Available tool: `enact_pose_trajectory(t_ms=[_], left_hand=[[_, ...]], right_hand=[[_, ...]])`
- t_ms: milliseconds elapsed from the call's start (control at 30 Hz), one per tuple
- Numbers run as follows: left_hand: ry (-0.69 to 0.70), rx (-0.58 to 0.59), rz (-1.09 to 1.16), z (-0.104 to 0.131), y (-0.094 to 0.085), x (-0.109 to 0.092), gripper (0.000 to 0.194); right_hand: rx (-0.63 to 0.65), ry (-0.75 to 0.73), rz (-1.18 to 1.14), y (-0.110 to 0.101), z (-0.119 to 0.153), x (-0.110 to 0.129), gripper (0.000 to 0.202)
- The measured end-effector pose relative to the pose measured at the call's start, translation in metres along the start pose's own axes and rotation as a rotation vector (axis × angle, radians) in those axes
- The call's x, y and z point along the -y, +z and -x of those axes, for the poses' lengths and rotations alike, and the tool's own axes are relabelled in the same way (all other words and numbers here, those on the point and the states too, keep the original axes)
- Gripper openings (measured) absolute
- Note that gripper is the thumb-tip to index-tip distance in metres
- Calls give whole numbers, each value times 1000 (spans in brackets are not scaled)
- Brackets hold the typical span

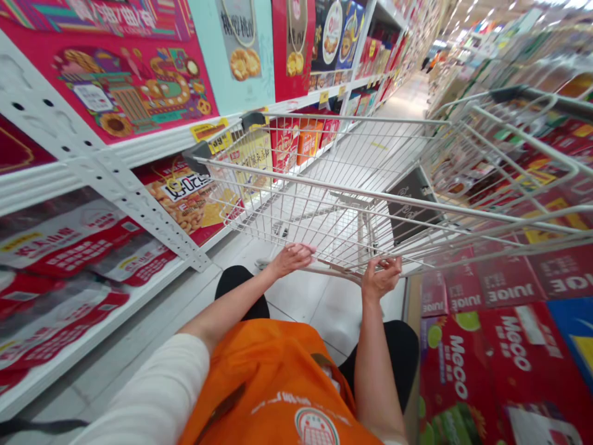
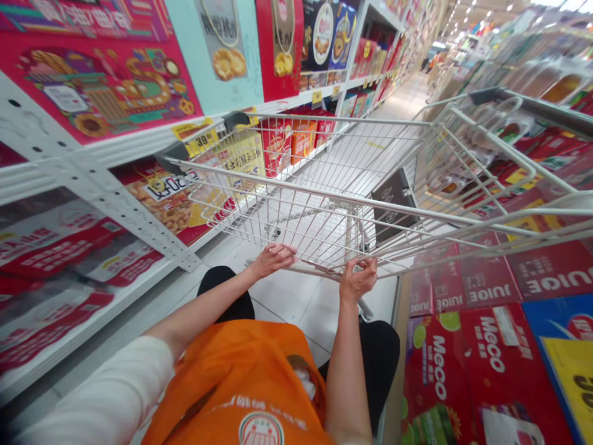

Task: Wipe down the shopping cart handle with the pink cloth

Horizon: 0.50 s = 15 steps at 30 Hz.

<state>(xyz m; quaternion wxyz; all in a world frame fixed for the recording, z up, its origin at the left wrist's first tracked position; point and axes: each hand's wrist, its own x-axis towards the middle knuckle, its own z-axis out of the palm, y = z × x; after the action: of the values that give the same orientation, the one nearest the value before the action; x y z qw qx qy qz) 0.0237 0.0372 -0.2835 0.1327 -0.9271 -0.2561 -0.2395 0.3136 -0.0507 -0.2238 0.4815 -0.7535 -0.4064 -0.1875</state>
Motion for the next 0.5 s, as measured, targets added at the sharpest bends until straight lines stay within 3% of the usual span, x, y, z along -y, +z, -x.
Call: enact_pose_trajectory(t_ms=[133, 200, 267, 333, 400, 500], left_hand=[[-169, -146, -89, 47, -22, 45, 16], [-231, -158, -100, 57, -28, 52, 17], [-265, -130, -103, 53, -28, 46, 15], [-241, -76, -91, 37, -23, 30, 12], [-130, -20, -51, 18, -16, 14, 13], [-22, 41, 5, -3, -10, 3, 25]], right_hand=[[-90, 3, -10, 0, 4, 7, 49], [-174, -36, -25, 2, 18, 20, 46], [-161, -137, -59, 8, 39, 41, 38], [-7, -281, -108, 17, 62, 66, 29], [178, -374, -139, 27, 80, 89, 29], [417, -343, -83, 36, 94, 105, 42]])
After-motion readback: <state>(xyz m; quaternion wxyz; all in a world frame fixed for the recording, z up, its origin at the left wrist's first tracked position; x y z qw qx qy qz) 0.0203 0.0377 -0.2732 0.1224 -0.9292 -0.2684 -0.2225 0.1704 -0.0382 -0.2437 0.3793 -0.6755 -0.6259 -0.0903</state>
